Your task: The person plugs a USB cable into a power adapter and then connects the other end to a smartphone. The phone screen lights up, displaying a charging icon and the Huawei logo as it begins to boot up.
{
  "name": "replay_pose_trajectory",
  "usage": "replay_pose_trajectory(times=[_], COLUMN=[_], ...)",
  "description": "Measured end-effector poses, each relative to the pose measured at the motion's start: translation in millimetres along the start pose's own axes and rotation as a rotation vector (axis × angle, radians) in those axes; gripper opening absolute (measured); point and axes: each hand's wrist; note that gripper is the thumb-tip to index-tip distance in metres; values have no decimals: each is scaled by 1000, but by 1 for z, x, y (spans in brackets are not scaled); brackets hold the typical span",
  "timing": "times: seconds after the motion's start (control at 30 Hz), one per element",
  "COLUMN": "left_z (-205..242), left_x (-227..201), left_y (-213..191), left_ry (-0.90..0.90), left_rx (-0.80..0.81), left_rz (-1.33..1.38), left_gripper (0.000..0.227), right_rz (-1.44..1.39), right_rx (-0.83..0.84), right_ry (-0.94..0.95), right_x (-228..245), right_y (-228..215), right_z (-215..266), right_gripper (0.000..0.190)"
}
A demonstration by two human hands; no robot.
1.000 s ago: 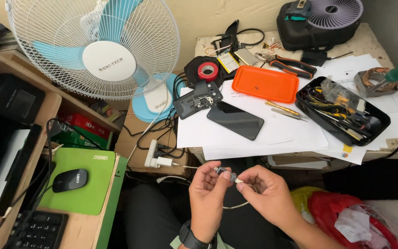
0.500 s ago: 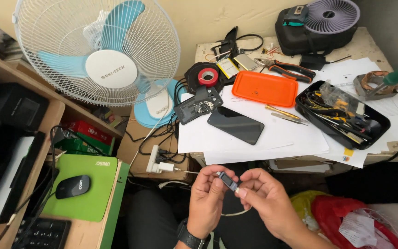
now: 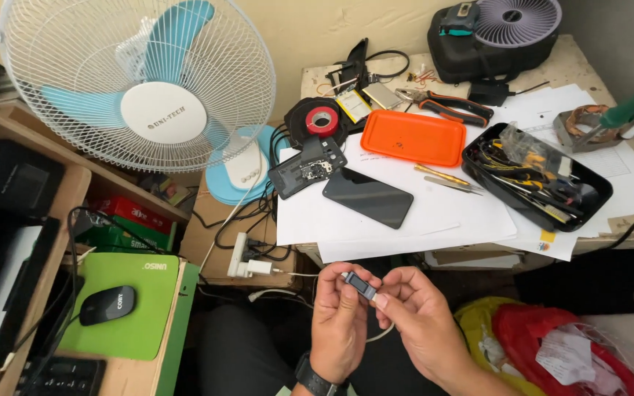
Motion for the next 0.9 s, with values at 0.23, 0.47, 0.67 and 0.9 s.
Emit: replay_pose_trajectory(times=[0.23, 0.47, 0.67, 0.9], left_z=[-10, -7, -12, -18], left_x=[-9, -8, -10, -17], left_y=[-23, -30, -31, -30], left_ry=[-31, -145, -260, -275], left_rx=[-68, -68, -166, -265], left_rz=[-97, -235, -267, -442], left_gripper=[62, 33, 36, 32], right_rz=[418, 734, 945, 965], right_rx=[101, 53, 96, 29], right_ry=[-254, -431, -596, -727], right_x=[-13, -15, -8, 0], right_y=[-1, -10, -17, -24], right_z=[-13, -15, -23, -43], right_gripper=[39, 58, 49, 30])
Point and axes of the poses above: each hand's wrist, its own z-axis away from the middle knuckle, its own y-axis out of the palm, x = y × z, and after that the axes turned 4 degrees about z, right-handed
